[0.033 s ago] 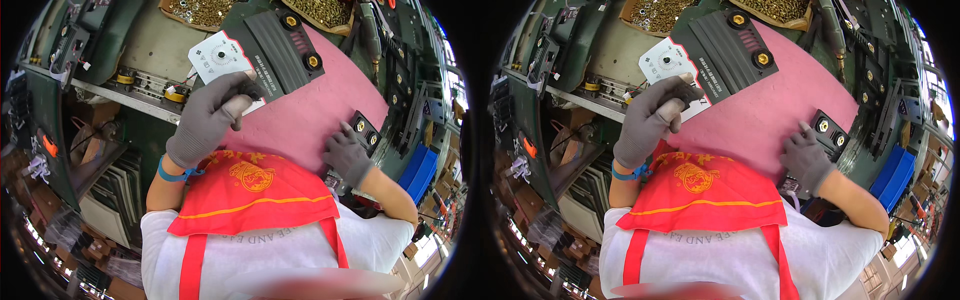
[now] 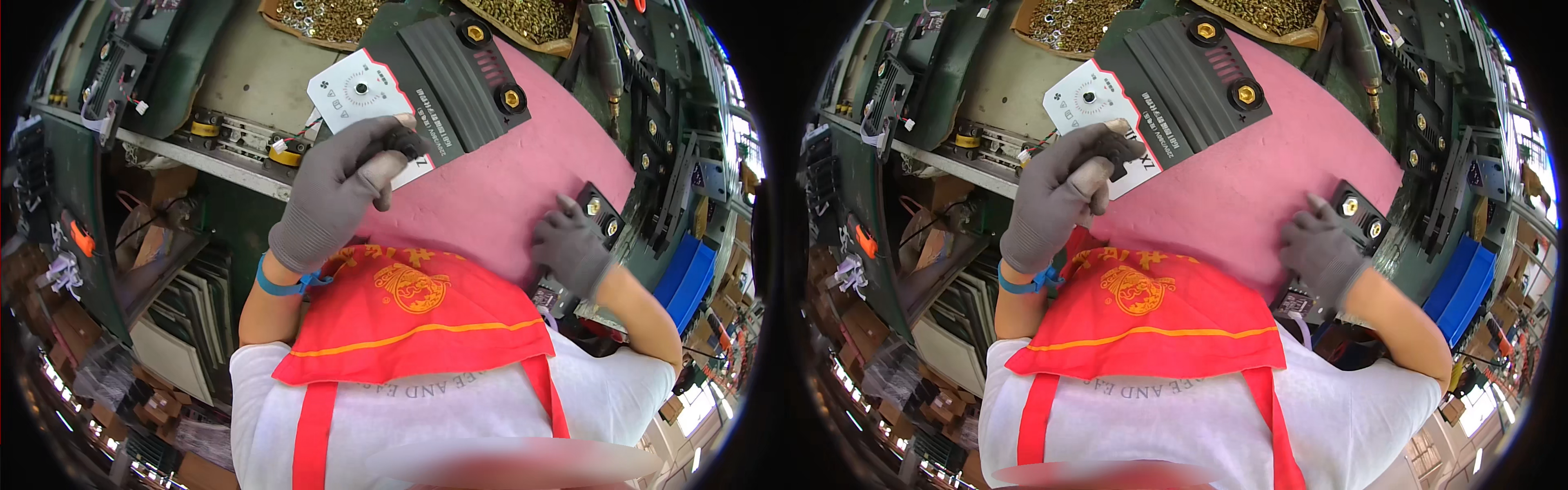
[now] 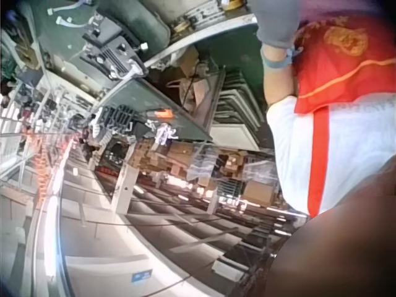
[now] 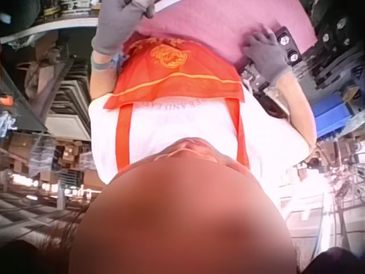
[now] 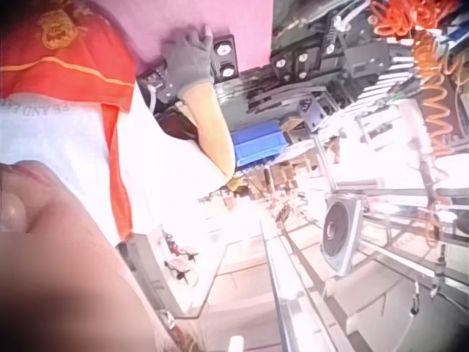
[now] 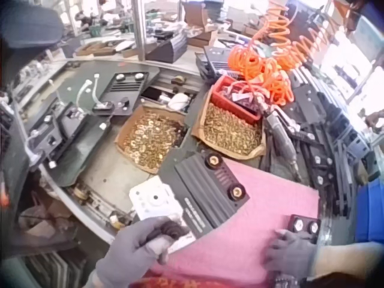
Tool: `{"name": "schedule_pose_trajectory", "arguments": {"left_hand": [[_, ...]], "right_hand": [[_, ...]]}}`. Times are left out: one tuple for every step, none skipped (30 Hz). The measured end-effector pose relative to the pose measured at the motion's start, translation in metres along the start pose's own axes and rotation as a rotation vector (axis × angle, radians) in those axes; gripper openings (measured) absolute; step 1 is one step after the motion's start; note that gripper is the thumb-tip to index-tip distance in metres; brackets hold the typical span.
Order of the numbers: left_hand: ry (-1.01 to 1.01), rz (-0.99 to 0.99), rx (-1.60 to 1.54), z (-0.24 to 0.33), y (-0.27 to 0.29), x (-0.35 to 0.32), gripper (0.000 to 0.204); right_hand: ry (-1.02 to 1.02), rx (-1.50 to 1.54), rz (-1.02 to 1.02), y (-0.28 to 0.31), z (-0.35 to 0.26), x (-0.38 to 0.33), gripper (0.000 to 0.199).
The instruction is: The recorder is assembling the front panel and control knobs onto welding machine housings using a pneumatic screwdriver.
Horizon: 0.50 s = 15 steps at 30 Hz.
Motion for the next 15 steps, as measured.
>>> {"name": "schedule_pose_trajectory", "arguments": {"left_hand": [[0.022, 0.043, 0.032, 0.001, 0.004, -0.001, 0.041], [0.026, 0.044, 0.037, 0.003, 0.007, -0.003, 0.041], [0.025, 0.09, -0.002, 0.004, 0.014, -0.006, 0.038], [0.024, 0.12, -0.042, 0.004, 0.02, -0.005, 0.035], [0.02, 0.169, -0.024, 0.004, 0.023, -0.007, 0.033], [0.021, 0.154, -0.036, 0.003, 0.028, -0.004, 0.033], [0.024, 0.173, -0.043, 0.005, 0.032, -0.005, 0.033], [0.026, 0.191, -0.05, 0.006, 0.035, -0.005, 0.032], [0.027, 0.197, -0.048, 0.005, 0.033, -0.004, 0.032], [0.012, 0.149, -0.084, 0.004, 0.027, -0.002, 0.033], [-0.003, 0.1, -0.119, 0.004, 0.021, 0.001, 0.033], [-0.007, 0.101, -0.119, 0.004, 0.016, 0.004, 0.033], [0.013, 0.056, -0.099, 0.006, 0.009, 0.009, 0.035], [0.034, 0.011, -0.07, 0.008, 0.0, 0.014, 0.038], [0.058, 0.0, -0.119, 0.007, -0.003, 0.013, 0.033]], "right_hand": [[0.055, 0.129, -0.041, 0.009, 0.018, 0.0, 0.028], [0.105, 0.262, -0.083, 0.018, 0.034, -0.004, 0.024], [-0.004, 0.5, 0.001, 0.016, 0.068, -0.022, 0.02], [-0.131, 0.742, 0.086, 0.017, 0.096, -0.043, 0.018], [-0.179, 0.806, 0.127, 0.04, 0.113, -0.054, 0.017], [-0.259, 0.864, 0.155, 0.062, 0.121, -0.065, 0.019], [-0.388, 0.911, 0.391, 0.068, 0.127, -0.081, 0.026], [-0.516, 0.948, 0.631, 0.073, 0.132, -0.1, 0.033], [-0.444, 0.694, 0.734, 0.093, 0.129, -0.103, 0.049], [-0.219, 0.336, 0.695, 0.113, 0.121, -0.106, 0.047], [-0.363, 0.625, 1.018, 0.104, 0.118, -0.1, 0.041], [-0.507, 0.919, 1.335, 0.086, 0.11, -0.092, 0.036], [-0.488, 0.583, 1.211, 0.093, 0.099, -0.084, 0.028], [-0.463, 0.41, 1.417, 0.104, 0.073, -0.057, 0.03], [-0.224, 0.685, 1.335, 0.09, 0.066, -0.039, 0.034]]}}
Point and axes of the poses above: each hand's wrist, its own x-axis towards the middle knuckle, its own y-axis out of the back of the hand, z = x × y, the point moved 5 cm from there along x, towards the middle knuckle, and after that the axes turned 3 degrees about -x, right-handed, at the moved point
